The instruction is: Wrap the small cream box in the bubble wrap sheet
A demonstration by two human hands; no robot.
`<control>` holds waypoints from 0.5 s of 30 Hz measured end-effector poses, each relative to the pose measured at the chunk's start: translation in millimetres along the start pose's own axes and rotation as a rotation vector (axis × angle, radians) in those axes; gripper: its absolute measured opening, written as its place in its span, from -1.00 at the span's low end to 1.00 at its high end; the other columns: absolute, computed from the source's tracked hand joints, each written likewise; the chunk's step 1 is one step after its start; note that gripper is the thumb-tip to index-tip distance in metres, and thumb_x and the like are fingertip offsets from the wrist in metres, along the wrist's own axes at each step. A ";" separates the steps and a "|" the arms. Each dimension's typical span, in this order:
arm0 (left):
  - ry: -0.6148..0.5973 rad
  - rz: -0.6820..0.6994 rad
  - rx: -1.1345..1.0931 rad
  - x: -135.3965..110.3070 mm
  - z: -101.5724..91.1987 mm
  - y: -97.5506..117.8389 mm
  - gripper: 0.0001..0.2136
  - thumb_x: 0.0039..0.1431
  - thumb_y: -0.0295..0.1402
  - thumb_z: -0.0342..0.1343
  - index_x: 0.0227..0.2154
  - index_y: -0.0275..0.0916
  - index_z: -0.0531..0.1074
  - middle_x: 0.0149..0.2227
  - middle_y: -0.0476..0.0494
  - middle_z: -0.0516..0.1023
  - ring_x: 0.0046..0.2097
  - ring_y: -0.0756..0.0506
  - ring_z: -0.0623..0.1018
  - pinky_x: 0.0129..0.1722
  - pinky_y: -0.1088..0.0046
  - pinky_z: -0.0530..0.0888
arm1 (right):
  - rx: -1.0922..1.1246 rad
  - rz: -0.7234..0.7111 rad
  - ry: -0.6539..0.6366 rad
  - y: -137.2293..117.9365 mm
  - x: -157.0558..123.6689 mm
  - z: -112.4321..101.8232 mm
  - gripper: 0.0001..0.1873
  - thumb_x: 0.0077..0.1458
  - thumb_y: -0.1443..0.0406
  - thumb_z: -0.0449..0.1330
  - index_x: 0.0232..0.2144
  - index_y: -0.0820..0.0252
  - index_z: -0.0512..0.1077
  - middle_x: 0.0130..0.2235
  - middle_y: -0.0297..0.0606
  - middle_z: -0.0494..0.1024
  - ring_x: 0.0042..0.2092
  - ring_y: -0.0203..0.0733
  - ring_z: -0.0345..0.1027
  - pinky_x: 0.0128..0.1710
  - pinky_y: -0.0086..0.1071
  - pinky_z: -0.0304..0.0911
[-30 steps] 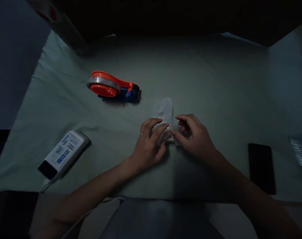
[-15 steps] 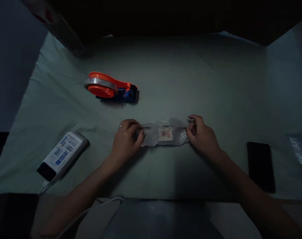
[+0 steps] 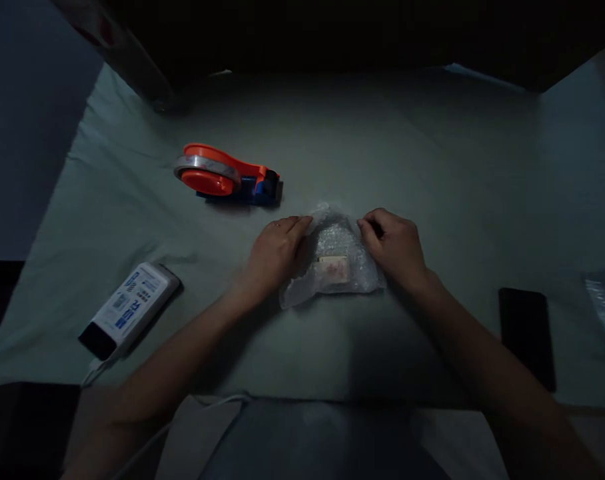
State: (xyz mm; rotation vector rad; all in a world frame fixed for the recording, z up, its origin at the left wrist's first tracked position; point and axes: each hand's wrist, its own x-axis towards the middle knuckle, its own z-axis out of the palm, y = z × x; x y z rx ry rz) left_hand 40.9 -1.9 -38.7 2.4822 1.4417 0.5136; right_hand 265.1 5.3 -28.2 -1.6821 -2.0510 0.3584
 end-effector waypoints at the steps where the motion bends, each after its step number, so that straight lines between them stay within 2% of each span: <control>1: 0.022 -0.055 0.018 -1.1 2.3 -2.8 -0.65 0.19 -0.45 -0.04 0.05 -0.32 0.30 -0.05 -0.27 0.48 -0.02 -0.17 0.48 0.02 0.24 0.43 | -0.028 0.025 -0.007 3.3 1.7 1.0 -0.84 0.11 0.28 0.07 -0.45 0.19 0.40 -0.45 -0.24 0.52 -0.41 -0.19 0.38 -0.37 -0.34 0.20; 3: 0.048 -0.139 0.017 -5.5 6.1 -8.3 -0.67 0.19 -0.41 -0.02 0.03 -0.29 0.31 -0.08 -0.25 0.49 -0.03 -0.17 0.48 0.00 0.24 0.43 | -0.081 0.081 -0.024 11.5 1.5 2.2 -0.84 0.10 0.28 0.06 -0.46 0.19 0.39 -0.46 -0.23 0.51 -0.42 -0.17 0.37 -0.39 -0.33 0.18; 5: 0.082 -0.167 -0.004 -11.4 7.8 -12.4 -0.66 0.19 -0.36 0.03 0.03 -0.27 0.30 -0.01 -0.27 0.42 0.06 -0.21 0.41 0.05 0.19 0.40 | -0.119 0.138 -0.046 20.2 -2.5 2.2 -0.85 0.10 0.27 0.06 -0.43 0.18 0.39 -0.46 -0.23 0.51 -0.42 -0.15 0.36 -0.41 -0.32 0.18; 8: 0.169 -0.119 0.014 -20.0 3.6 -13.1 -0.64 0.16 -0.29 0.10 0.02 -0.22 0.30 0.23 -0.29 0.10 0.28 -0.31 0.09 0.19 0.04 0.22 | -0.177 0.141 -0.010 27.6 -11.8 0.2 -0.85 0.08 0.26 0.09 -0.29 0.18 0.38 -0.41 -0.22 0.50 -0.39 -0.12 0.35 -0.41 -0.28 0.21; 9: 0.193 -0.082 0.021 -22.3 0.1 -11.3 -0.65 0.16 -0.27 0.11 0.00 -0.20 0.32 0.27 -0.25 0.02 0.30 -0.32 0.00 0.22 0.01 0.17 | -0.196 0.084 0.016 27.6 -14.6 -1.1 -0.83 0.07 0.27 0.09 -0.25 0.20 0.37 -0.37 -0.18 0.50 -0.34 -0.08 0.36 -0.38 -0.25 0.25; 11: 0.160 0.018 -0.003 -26.3 -9.2 -4.8 -0.71 0.18 -0.23 0.08 -0.05 -0.14 0.34 0.25 -0.18 0.11 0.31 -0.27 0.01 0.24 0.01 0.13 | -0.214 -0.078 0.039 23.7 -18.7 -4.5 -0.84 0.08 0.31 0.07 -0.26 0.22 0.38 -0.26 -0.08 0.49 -0.19 -0.01 0.35 -0.23 -0.15 0.29; 13: 0.037 0.116 -0.072 -30.3 -18.8 4.4 -0.70 0.18 -0.16 0.06 -0.07 -0.13 0.35 0.12 -0.16 0.32 0.26 -0.23 0.13 0.25 0.02 0.10 | -0.198 -0.244 0.006 16.5 -20.7 -9.0 -0.85 0.11 0.34 0.05 -0.29 0.22 0.40 -0.13 -0.04 0.47 -0.03 0.04 0.30 -0.06 -0.08 0.25; 15: -0.086 0.151 -0.143 -35.6 -25.0 13.7 -0.53 0.12 -0.04 0.08 0.02 -0.18 0.29 0.07 -0.21 0.38 0.24 -0.27 0.18 0.26 -0.04 0.05 | -0.160 -0.357 -0.043 8.8 -22.0 -14.3 -0.82 0.12 0.32 0.06 -0.24 0.22 0.42 -0.04 -0.04 0.44 0.09 0.06 0.22 0.05 -0.05 0.19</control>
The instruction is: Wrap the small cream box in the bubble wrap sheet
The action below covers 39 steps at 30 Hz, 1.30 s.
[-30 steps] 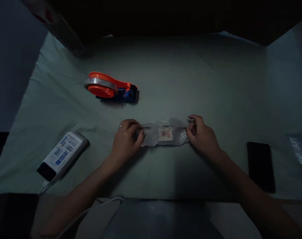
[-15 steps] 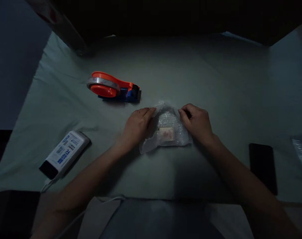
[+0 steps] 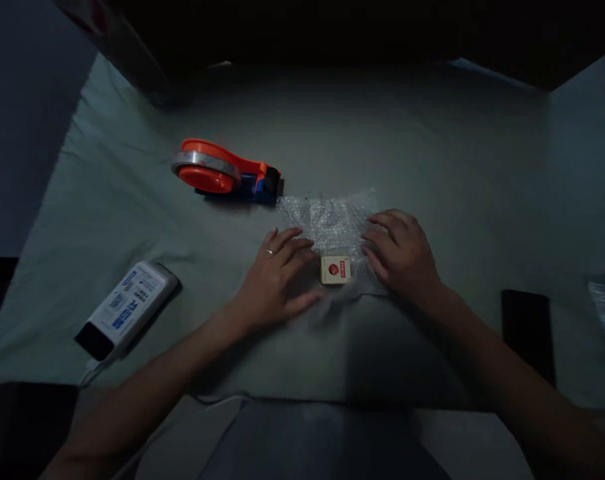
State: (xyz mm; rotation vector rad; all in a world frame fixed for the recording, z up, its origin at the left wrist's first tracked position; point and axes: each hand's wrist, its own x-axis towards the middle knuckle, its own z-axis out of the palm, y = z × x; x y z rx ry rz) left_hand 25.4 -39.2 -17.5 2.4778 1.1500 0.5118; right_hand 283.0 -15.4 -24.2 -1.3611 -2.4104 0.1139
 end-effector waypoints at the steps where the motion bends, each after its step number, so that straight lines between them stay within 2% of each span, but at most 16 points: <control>1: -0.040 -0.001 -0.032 -2.8 0.0 4.3 -0.39 0.07 0.03 0.10 0.09 -0.23 0.22 0.11 -0.27 0.34 0.25 -0.30 0.17 0.26 -0.05 0.04 | 0.023 -0.052 -0.023 -2.9 0.0 -3.3 -0.78 0.12 0.29 0.08 -0.18 0.24 0.41 0.00 -0.02 0.43 0.14 0.06 0.17 0.09 -0.05 0.16; 4: -0.106 -0.017 -0.071 -14.8 8.4 10.0 -0.07 -0.04 0.12 0.13 0.25 -0.36 -0.09 0.25 -0.44 0.10 0.31 -0.34 0.05 0.25 -0.02 0.08 | 0.028 -0.123 -0.151 -7.7 -5.9 -11.9 -0.52 0.11 0.16 0.12 0.02 0.33 0.30 0.07 0.02 0.38 0.24 0.08 0.03 0.18 -0.04 0.07; 7: -0.150 -0.044 -0.023 -29.4 22.6 8.4 0.06 -0.08 0.18 0.12 0.28 -0.40 -0.26 0.29 -0.50 -0.02 0.33 -0.36 -0.05 0.25 0.00 0.08 | -0.085 -0.070 -0.299 -5.9 -22.9 -14.0 -0.25 0.04 -0.01 0.13 0.15 0.38 0.18 0.19 0.10 0.25 0.31 0.16 -0.18 0.24 0.07 -0.11; 11: -0.185 -0.090 0.078 -42.7 31.6 11.9 0.09 -0.11 0.24 0.07 0.27 -0.46 -0.22 0.29 -0.55 -0.02 0.33 -0.43 -0.09 0.23 -0.11 0.01 | -0.145 0.042 -0.397 2.2 -50.6 -6.6 0.03 -0.07 -0.15 0.15 0.24 0.42 0.01 0.27 0.19 0.08 0.33 0.23 -0.30 0.25 0.14 -0.24; 13: -0.193 -0.085 0.098 -44.1 29.7 18.6 -0.05 -0.02 0.16 0.08 0.25 -0.43 -0.08 0.26 -0.52 0.07 0.31 -0.43 0.00 0.22 -0.12 0.03 | -0.128 0.063 -0.380 3.8 -57.0 -4.6 0.07 -0.09 -0.16 0.15 0.26 0.40 -0.05 0.30 0.18 -0.01 0.34 0.23 -0.33 0.24 0.17 -0.25; 15: -0.221 0.015 0.069 -42.0 26.6 26.8 -0.36 0.14 -0.07 0.06 0.17 -0.37 0.12 0.17 -0.41 0.26 0.23 -0.34 0.20 0.20 -0.02 0.15 | -0.109 0.054 -0.332 1.0 -55.1 -6.6 0.04 -0.08 -0.13 0.16 0.26 0.37 -0.04 0.31 0.18 -0.05 0.34 0.25 -0.34 0.23 0.21 -0.23; 17: -0.243 0.173 0.015 -37.4 25.4 34.3 -0.64 0.24 -0.31 -0.01 0.06 -0.33 0.28 0.04 -0.30 0.41 0.10 -0.22 0.37 0.14 0.14 0.29 | -0.072 0.024 -0.284 -6.8 -46.3 -10.8 -0.08 -0.02 -0.04 0.19 0.23 0.37 0.03 0.28 0.19 0.03 0.33 0.25 -0.29 0.22 0.20 -0.15; 19: -0.233 0.289 -0.034 -31.4 27.8 40.4 -0.73 0.27 -0.40 -0.07 -0.01 -0.33 0.34 -0.03 -0.24 0.46 0.01 -0.15 0.43 0.06 0.27 0.36 | 0.013 -0.025 -0.254 -18.2 -34.4 -13.3 -0.24 0.05 0.11 0.18 0.20 0.37 0.09 0.23 0.16 0.18 0.31 0.17 -0.15 0.22 0.09 -0.03; 21: -0.232 0.344 -0.058 -25.9 33.4 44.9 -0.72 0.29 -0.40 -0.10 0.00 -0.34 0.35 0.00 -0.24 0.46 0.04 -0.14 0.42 0.05 0.33 0.37 | 0.132 -0.078 -0.243 -30.4 -23.3 -10.5 -0.36 0.11 0.22 0.14 0.19 0.31 0.09 0.19 0.08 0.26 0.26 0.06 0.05 0.19 -0.02 0.10; 23: -0.260 0.396 -0.062 -22.8 41.1 48.2 -0.68 0.31 -0.36 -0.11 0.05 -0.33 0.32 0.09 -0.24 0.40 0.14 -0.15 0.35 0.14 0.30 0.29 | 0.203 -0.081 -0.247 -40.1 -15.5 -2.8 -0.40 0.12 0.28 0.12 0.19 0.26 0.09 0.16 0.03 0.32 0.18 0.02 0.19 0.13 -0.06 0.20; 27: -0.354 0.423 0.012 -26.1 56.3 51.1 -0.50 0.28 -0.11 -0.12 0.19 -0.29 0.16 0.24 -0.27 0.20 0.30 -0.25 0.12 0.27 0.04 0.04 | 0.288 -0.023 -0.246 -44.1 -11.7 11.3 -0.48 0.10 0.34 0.12 0.12 0.24 0.18 0.04 -0.03 0.43 0.07 0.00 0.31 0.02 -0.10 0.30; 30: -0.388 0.410 0.067 -31.0 61.9 50.6 -0.45 0.26 -0.05 -0.12 0.22 -0.24 0.10 0.31 -0.27 0.04 0.34 -0.27 0.00 0.26 0.01 0.02 | 0.335 0.078 -0.115 -32.2 -18.7 5.3 -0.50 0.11 0.30 0.14 0.11 0.21 0.20 0.02 -0.04 0.42 0.06 -0.02 0.31 0.02 -0.13 0.29; 34: -0.376 0.412 0.074 -32.5 62.1 49.7 -0.48 0.28 -0.07 -0.15 0.22 -0.21 0.09 0.33 -0.23 -0.03 0.35 -0.25 -0.03 0.26 0.04 0.02 | 0.184 0.315 0.088 -1.0 -40.5 -18.0 -0.49 0.11 0.21 0.15 0.11 0.16 0.21 0.00 -0.04 0.40 0.03 0.02 0.31 0.00 -0.07 0.28; 37: -0.372 0.410 0.070 -31.8 61.6 49.7 -0.49 0.29 -0.09 -0.15 0.22 -0.21 0.10 0.33 -0.22 -0.01 0.34 -0.24 -0.02 0.26 0.04 0.02 | 0.086 0.355 0.067 22.6 -62.1 -27.0 -0.48 0.11 0.16 0.14 0.10 0.17 0.22 -0.02 0.00 0.39 0.01 0.10 0.31 -0.04 0.02 0.27; 39: -0.372 0.410 0.064 -31.6 61.6 50.1 -0.49 0.29 -0.08 -0.15 0.22 -0.22 0.10 0.33 -0.23 -0.01 0.34 -0.25 -0.01 0.26 0.03 0.02 | 0.096 0.356 -0.010 33.1 -74.5 -25.6 -0.47 0.12 0.15 0.11 0.13 0.15 0.20 0.00 0.01 0.37 0.03 0.12 0.29 -0.03 0.06 0.26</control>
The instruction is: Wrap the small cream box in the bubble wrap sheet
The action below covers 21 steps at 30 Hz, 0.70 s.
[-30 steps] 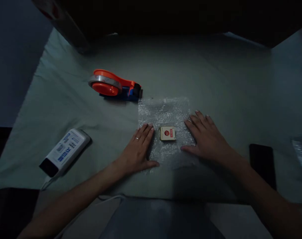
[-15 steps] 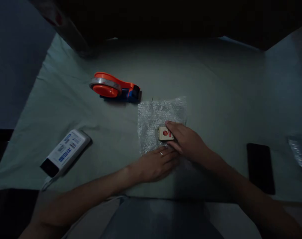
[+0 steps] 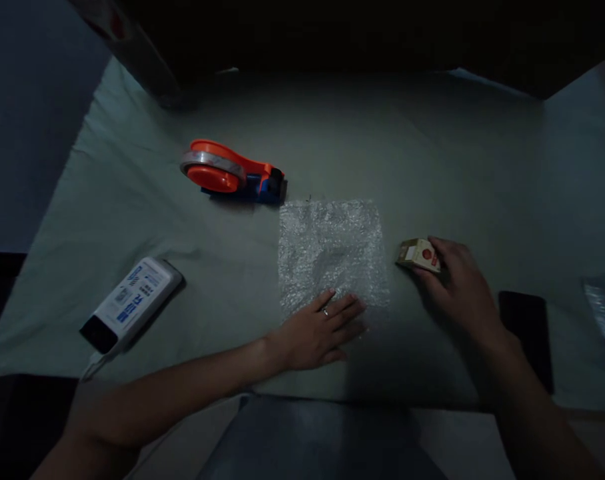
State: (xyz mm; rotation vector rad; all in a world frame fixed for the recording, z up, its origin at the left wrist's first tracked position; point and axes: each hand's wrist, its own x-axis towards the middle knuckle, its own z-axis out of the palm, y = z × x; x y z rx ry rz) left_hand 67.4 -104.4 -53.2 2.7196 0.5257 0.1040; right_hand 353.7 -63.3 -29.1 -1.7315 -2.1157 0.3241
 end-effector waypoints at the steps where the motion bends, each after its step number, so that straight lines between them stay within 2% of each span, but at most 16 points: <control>1: -0.001 0.001 -0.005 0.1 -0.1 0.3 -0.48 0.29 -0.08 -0.15 0.21 -0.23 0.11 0.33 -0.24 -0.01 0.34 -0.26 -0.01 0.26 0.03 0.02 | 0.004 -0.004 -0.026 4.9 -3.0 1.6 -0.45 0.12 0.15 0.11 0.14 0.15 0.17 0.02 0.02 0.35 0.05 0.14 0.27 -0.03 0.08 0.25; 4: -0.003 0.001 -0.022 0.7 -0.5 1.6 -0.47 0.27 -0.07 -0.13 0.21 -0.26 0.12 0.32 -0.28 -0.01 0.34 -0.27 -0.02 0.27 0.05 0.02 | 0.017 -0.010 -0.024 10.8 -6.8 6.6 -0.38 0.10 0.13 0.13 0.17 0.18 0.13 0.07 0.06 0.31 0.10 0.17 0.21 0.01 0.11 0.22; 7: 0.010 -0.006 -0.038 1.5 -0.3 3.0 -0.46 0.26 -0.09 -0.08 0.19 -0.31 0.15 0.32 -0.32 -0.01 0.34 -0.28 -0.03 0.27 0.12 0.03 | 0.044 0.017 0.022 3.5 -4.1 4.2 -0.48 0.10 0.17 0.14 0.11 0.13 0.20 0.02 -0.01 0.38 0.05 0.12 0.28 -0.02 0.06 0.26; 10: 0.014 -0.007 -0.045 2.2 0.9 3.8 -0.46 0.25 -0.08 -0.06 0.17 -0.32 0.17 0.31 -0.34 0.00 0.34 -0.30 -0.02 0.27 0.12 0.06 | 0.091 0.072 0.126 -19.1 -0.2 -4.0 -0.56 0.07 0.22 0.18 0.03 0.06 0.28 -0.04 -0.08 0.42 -0.01 0.05 0.33 -0.05 -0.06 0.31; 12: 0.012 -0.002 -0.039 2.6 2.0 3.8 -0.45 0.25 -0.07 -0.08 0.18 -0.32 0.16 0.31 -0.34 0.01 0.34 -0.30 -0.02 0.26 0.11 0.06 | 0.182 0.058 0.194 -41.2 2.3 -6.2 -0.52 0.04 0.25 0.22 0.03 0.04 0.27 0.00 -0.09 0.39 0.02 0.03 0.31 -0.07 -0.11 0.34; 14: 0.018 -0.002 -0.025 2.9 3.0 3.5 -0.45 0.26 -0.07 -0.09 0.19 -0.31 0.14 0.31 -0.35 0.02 0.34 -0.30 -0.01 0.27 0.11 0.05 | 0.301 -0.055 0.139 -63.9 5.8 -1.5 -0.51 0.06 0.28 0.18 0.06 0.03 0.23 0.02 -0.10 0.38 0.04 0.01 0.30 -0.08 -0.11 0.36; 16: 0.018 0.004 -0.008 3.3 3.4 3.1 -0.44 0.26 -0.07 -0.11 0.21 -0.31 0.12 0.29 -0.37 0.06 0.33 -0.30 0.02 0.27 0.10 0.03 | 0.329 -0.259 -0.009 -81.1 10.9 10.1 -0.52 0.10 0.32 0.10 0.09 0.08 0.20 0.02 -0.08 0.41 0.06 0.01 0.29 0.00 -0.05 0.31; 18: 0.010 0.009 0.007 3.9 3.1 2.8 -0.43 0.26 -0.07 -0.10 0.21 -0.33 0.11 0.26 -0.38 0.13 0.31 -0.30 0.07 0.28 0.10 0.02 | 0.317 -0.332 -0.082 -89.7 16.2 25.0 -0.54 0.14 0.34 0.06 0.11 0.12 0.18 0.03 -0.07 0.41 0.08 -0.02 0.28 0.04 -0.04 0.28; 21: -0.009 0.010 0.016 4.7 1.4 2.9 -0.44 0.26 -0.07 -0.09 0.21 -0.32 0.12 0.25 -0.36 0.17 0.31 -0.28 0.10 0.29 0.14 0.00 | 0.276 -0.337 -0.149 -89.0 21.1 44.3 -0.54 0.16 0.32 0.04 0.12 0.12 0.18 0.04 -0.07 0.42 0.09 -0.02 0.29 0.05 -0.02 0.27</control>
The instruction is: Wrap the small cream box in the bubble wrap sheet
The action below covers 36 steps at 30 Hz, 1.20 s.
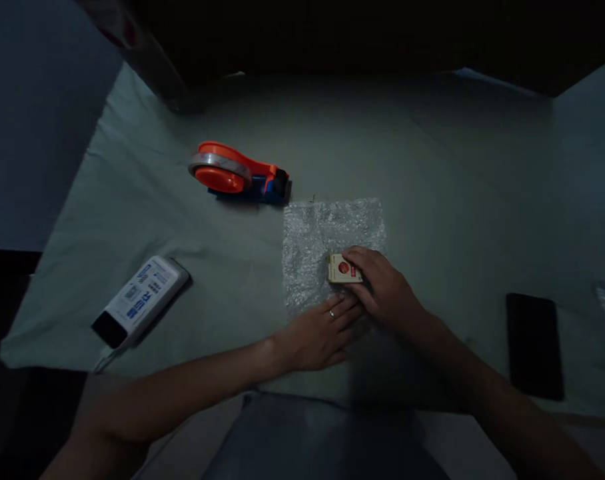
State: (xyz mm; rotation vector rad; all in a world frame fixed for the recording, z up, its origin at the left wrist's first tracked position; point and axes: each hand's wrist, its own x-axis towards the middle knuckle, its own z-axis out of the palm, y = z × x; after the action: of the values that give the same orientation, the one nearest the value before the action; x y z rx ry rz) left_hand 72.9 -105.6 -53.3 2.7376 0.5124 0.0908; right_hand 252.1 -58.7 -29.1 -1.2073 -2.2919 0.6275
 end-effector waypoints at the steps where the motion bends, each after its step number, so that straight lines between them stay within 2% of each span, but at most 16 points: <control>1: -0.004 -0.004 0.003 0.1 -0.8 0.2 -0.45 0.26 -0.08 -0.09 0.21 -0.31 0.13 0.25 -0.34 0.17 0.31 -0.27 0.10 0.29 0.15 -0.01 | -0.008 0.007 -0.018 3.2 0.1 3.3 -0.53 0.16 0.32 0.05 0.13 0.12 0.18 0.04 -0.07 0.43 0.09 -0.01 0.29 0.06 0.00 0.26; 7: 0.011 -0.006 0.021 0.4 -3.0 0.5 -0.48 0.27 -0.13 -0.09 0.21 -0.30 0.13 0.25 -0.31 0.18 0.30 -0.26 0.12 0.28 0.17 0.00 | -0.002 0.000 -0.041 10.7 -4.6 5.8 -0.50 0.16 0.31 0.05 0.16 0.13 0.16 0.06 -0.05 0.42 0.10 -0.01 0.29 0.04 0.00 0.28; 12: 0.042 -0.002 0.014 2.0 -1.4 -0.2 -0.56 0.32 -0.29 -0.17 0.22 -0.31 0.10 0.24 -0.27 0.21 0.29 -0.21 0.16 0.29 0.18 0.01 | -0.027 -0.033 -0.041 9.5 -4.1 7.8 -0.50 0.16 0.31 0.07 0.15 0.15 0.16 0.03 -0.04 0.44 0.07 -0.02 0.32 0.04 -0.03 0.29; 15: 0.051 -0.019 -0.010 0.4 -8.0 3.7 -0.58 0.30 -0.39 -0.16 0.20 -0.35 0.12 0.22 -0.25 0.23 0.28 -0.22 0.17 0.28 0.18 0.06 | -0.039 -0.032 -0.031 9.5 -5.5 6.5 -0.44 0.14 0.29 0.10 0.18 0.20 0.10 0.11 0.03 0.35 0.16 0.00 0.21 0.09 -0.02 0.25; 17: 0.055 -0.085 -0.033 -3.4 -16.7 8.2 -0.59 0.28 -0.44 -0.14 0.17 -0.39 0.16 0.19 -0.28 0.26 0.25 -0.24 0.19 0.24 0.19 0.14 | -0.024 0.014 0.021 9.1 -9.6 0.5 -0.42 0.12 0.24 0.14 0.16 0.22 0.11 0.13 0.08 0.29 0.19 0.04 0.16 0.08 -0.01 0.26; 19: 0.046 -0.189 -0.045 -9.0 -27.3 12.3 -0.64 0.25 -0.47 -0.12 0.10 -0.40 0.23 0.14 -0.33 0.31 0.19 -0.25 0.27 0.16 0.20 0.27 | -0.001 0.066 0.070 7.8 -16.8 -9.7 -0.50 0.10 0.21 0.15 0.08 0.22 0.21 0.07 0.07 0.34 0.13 0.04 0.23 0.02 -0.04 0.31; 20: 0.033 -0.243 -0.044 -12.0 -32.9 13.6 -0.67 0.24 -0.49 -0.11 0.05 -0.40 0.27 0.10 -0.34 0.34 0.14 -0.24 0.33 0.09 0.21 0.33 | 0.011 0.072 0.054 6.7 -21.3 -15.9 -0.56 0.11 0.20 0.15 0.03 0.22 0.25 0.01 0.03 0.39 0.07 0.01 0.29 -0.02 -0.08 0.34; 21: 0.017 -0.292 -0.043 -14.8 -38.7 14.3 -0.72 0.24 -0.50 -0.10 -0.02 -0.38 0.33 0.05 -0.34 0.38 0.07 -0.23 0.38 0.02 0.22 0.39 | 0.022 0.058 0.004 5.2 -26.0 -22.3 -0.60 0.12 0.19 0.14 -0.01 0.22 0.28 -0.04 0.00 0.43 0.03 -0.01 0.33 -0.04 -0.10 0.35; 23: -0.010 -0.376 -0.049 -18.9 -50.8 13.1 -0.82 0.23 -0.51 -0.09 -0.19 -0.35 0.40 -0.08 -0.29 0.44 -0.07 -0.19 0.45 -0.10 0.25 0.45 | 0.029 -0.003 -0.164 1.6 -34.6 -34.2 -0.54 0.10 0.10 0.14 -0.01 0.22 0.30 -0.04 -0.02 0.46 0.00 -0.01 0.36 -0.05 -0.13 0.36; 25: -0.008 -0.433 -0.075 -20.0 -63.0 9.2 -0.86 0.23 -0.51 -0.06 -0.30 -0.33 0.40 -0.18 -0.24 0.47 -0.16 -0.16 0.46 -0.15 0.26 0.47 | 0.006 -0.038 -0.268 -2.0 -39.7 -42.6 -0.43 0.03 0.01 0.19 0.00 0.24 0.31 -0.01 0.00 0.46 0.02 0.02 0.36 -0.06 -0.13 0.36; 26: 0.012 -0.450 -0.088 -19.3 -68.9 6.3 -0.86 0.23 -0.51 -0.06 -0.32 -0.33 0.40 -0.20 -0.22 0.47 -0.19 -0.15 0.46 -0.18 0.28 0.47 | -0.008 -0.031 -0.269 -3.2 -40.3 -45.2 -0.46 0.03 0.02 0.19 -0.02 0.23 0.33 -0.02 -0.02 0.47 0.00 0.02 0.38 -0.08 -0.15 0.36; 29: 0.097 -0.505 -0.101 -13.7 -83.2 -5.6 -0.85 0.24 -0.52 -0.08 -0.31 -0.34 0.41 -0.23 -0.22 0.47 -0.18 -0.15 0.46 -0.17 0.28 0.46 | 0.004 0.055 -0.186 -2.3 -33.1 -48.2 -0.80 0.18 0.22 0.08 -0.22 0.18 0.41 -0.18 -0.16 0.55 -0.14 -0.13 0.45 -0.16 -0.27 0.35; 31: 0.183 -0.542 -0.114 -8.6 -88.1 -16.4 -0.85 0.25 -0.48 -0.07 -0.32 -0.34 0.41 -0.25 -0.21 0.48 -0.19 -0.14 0.46 -0.18 0.29 0.45 | 0.045 0.114 -0.130 2.2 -22.8 -48.1 -0.83 0.21 0.31 0.01 -0.32 0.16 0.40 -0.28 -0.24 0.55 -0.24 -0.22 0.45 -0.23 -0.35 0.32; 36: 0.333 -0.659 -0.308 0.0 -83.2 -50.3 -0.88 0.19 -0.39 -0.01 -0.37 -0.28 0.40 -0.28 -0.15 0.51 -0.22 -0.09 0.50 -0.20 0.37 0.42 | 0.085 0.248 -0.078 14.9 3.8 -44.4 -0.82 0.18 0.28 0.05 -0.42 0.17 0.40 -0.45 -0.32 0.49 -0.43 -0.28 0.35 -0.40 -0.40 0.22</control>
State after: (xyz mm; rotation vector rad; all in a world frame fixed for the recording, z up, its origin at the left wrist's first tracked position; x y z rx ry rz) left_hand 45.4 -34.3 6.7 2.1387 1.3365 0.4182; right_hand 286.0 -40.2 -2.4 -1.4616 -2.1701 0.8665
